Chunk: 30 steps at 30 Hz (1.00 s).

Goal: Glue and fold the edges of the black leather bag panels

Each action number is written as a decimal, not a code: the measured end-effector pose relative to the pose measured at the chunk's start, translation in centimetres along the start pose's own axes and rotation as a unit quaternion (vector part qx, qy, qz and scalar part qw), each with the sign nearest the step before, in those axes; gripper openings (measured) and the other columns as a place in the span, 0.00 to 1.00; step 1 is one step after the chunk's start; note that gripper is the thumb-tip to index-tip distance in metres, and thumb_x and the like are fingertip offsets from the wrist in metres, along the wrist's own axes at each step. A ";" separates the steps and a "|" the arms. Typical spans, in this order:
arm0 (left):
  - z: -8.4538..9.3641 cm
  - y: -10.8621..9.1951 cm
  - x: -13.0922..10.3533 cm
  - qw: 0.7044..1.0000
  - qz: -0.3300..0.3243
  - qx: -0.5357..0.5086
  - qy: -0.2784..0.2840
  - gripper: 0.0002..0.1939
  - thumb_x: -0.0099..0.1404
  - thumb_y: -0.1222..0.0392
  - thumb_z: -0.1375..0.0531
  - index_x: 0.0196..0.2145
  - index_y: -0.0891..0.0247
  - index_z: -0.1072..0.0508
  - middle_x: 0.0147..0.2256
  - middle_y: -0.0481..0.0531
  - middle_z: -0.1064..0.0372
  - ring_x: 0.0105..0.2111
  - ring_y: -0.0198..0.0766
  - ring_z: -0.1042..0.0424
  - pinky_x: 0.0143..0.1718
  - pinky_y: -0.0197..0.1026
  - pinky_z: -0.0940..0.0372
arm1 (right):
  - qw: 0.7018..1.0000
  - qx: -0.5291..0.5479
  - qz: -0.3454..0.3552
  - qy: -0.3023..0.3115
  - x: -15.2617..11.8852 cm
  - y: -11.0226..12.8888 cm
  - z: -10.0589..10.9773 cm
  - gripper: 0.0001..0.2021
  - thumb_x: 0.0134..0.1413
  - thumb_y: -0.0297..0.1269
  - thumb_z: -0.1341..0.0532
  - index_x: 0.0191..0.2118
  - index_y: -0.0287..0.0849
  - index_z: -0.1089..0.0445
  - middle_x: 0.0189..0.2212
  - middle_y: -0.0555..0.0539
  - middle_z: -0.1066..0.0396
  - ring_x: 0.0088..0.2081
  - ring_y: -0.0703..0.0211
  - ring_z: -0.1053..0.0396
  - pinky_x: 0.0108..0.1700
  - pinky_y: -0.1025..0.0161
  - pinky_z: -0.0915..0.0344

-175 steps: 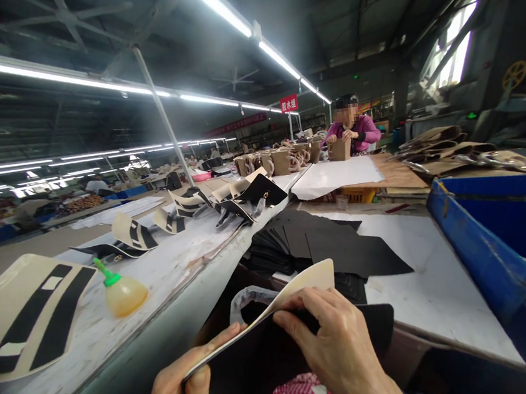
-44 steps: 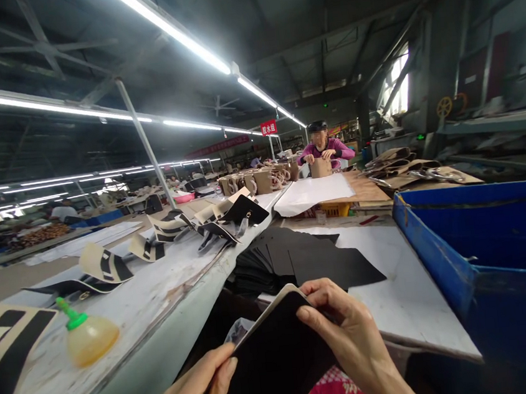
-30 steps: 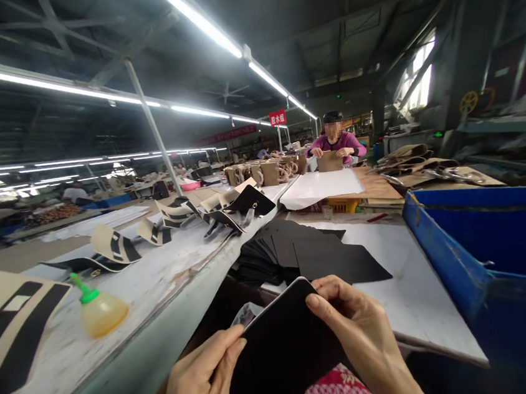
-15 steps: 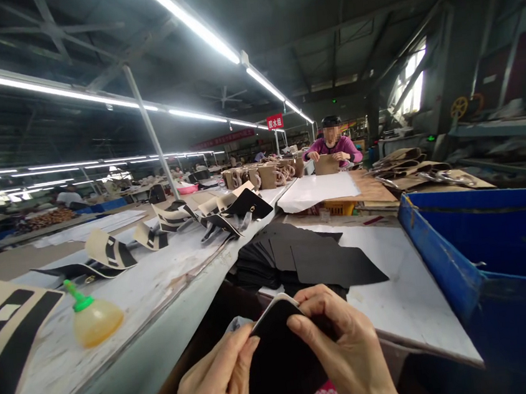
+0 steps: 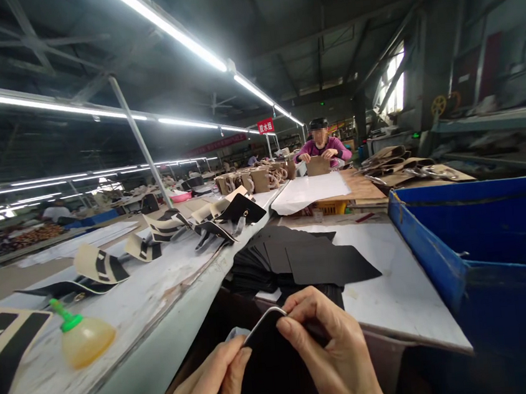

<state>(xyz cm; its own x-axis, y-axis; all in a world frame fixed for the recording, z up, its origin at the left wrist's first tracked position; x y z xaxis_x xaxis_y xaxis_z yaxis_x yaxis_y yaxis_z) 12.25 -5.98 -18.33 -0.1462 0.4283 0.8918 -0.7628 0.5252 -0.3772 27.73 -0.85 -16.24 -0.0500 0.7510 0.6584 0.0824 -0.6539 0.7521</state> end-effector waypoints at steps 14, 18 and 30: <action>-0.5 -0.9 4.3 0.989 0.036 -0.077 0.123 0.09 0.72 0.65 0.48 0.34 0.58 0.32 0.25 0.42 0.35 0.23 0.28 0.34 0.28 0.30 0.41 | 0.994 -0.007 0.006 0.105 0.7 1.4 1.0 0.12 0.64 0.45 0.37 0.31 0.46 0.25 0.33 0.48 0.26 0.34 0.59 0.27 0.38 0.69 0.30; 1.5 1.7 6.1 0.961 0.087 -0.214 0.153 0.12 0.74 0.59 0.47 0.32 0.59 0.31 0.25 0.42 0.39 0.25 0.28 0.38 0.28 0.30 0.43 | 0.980 -0.004 -0.003 0.198 3.0 1.2 3.1 0.16 0.67 0.50 0.43 0.37 0.49 0.22 0.40 0.43 0.24 0.46 0.52 0.26 0.44 0.63 0.29; 2.2 0.8 7.1 0.811 0.127 -0.543 0.178 0.13 0.70 0.50 0.42 0.36 0.55 0.20 0.34 0.50 0.22 0.39 0.39 0.27 0.44 0.40 0.33 | 0.896 0.130 -0.143 0.400 4.0 -0.8 -2.1 0.25 0.55 0.60 0.35 0.27 0.40 0.33 0.24 0.53 0.40 0.27 0.63 0.44 0.31 0.66 0.42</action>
<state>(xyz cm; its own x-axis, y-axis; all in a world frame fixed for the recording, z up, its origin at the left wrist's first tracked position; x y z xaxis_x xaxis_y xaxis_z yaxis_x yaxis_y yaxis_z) 9.17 -4.15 -11.73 0.1275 0.7081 0.6945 0.2953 0.6413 -0.7082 25.39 2.50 -14.18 -0.7951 0.5101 0.3280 0.1759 -0.3235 0.9297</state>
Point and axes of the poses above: each hand's wrist, its own x-axis towards the middle knuckle, its own z-axis out of the back of the hand, y = z × x, the point moved 1 cm from there along x, towards the middle knuckle
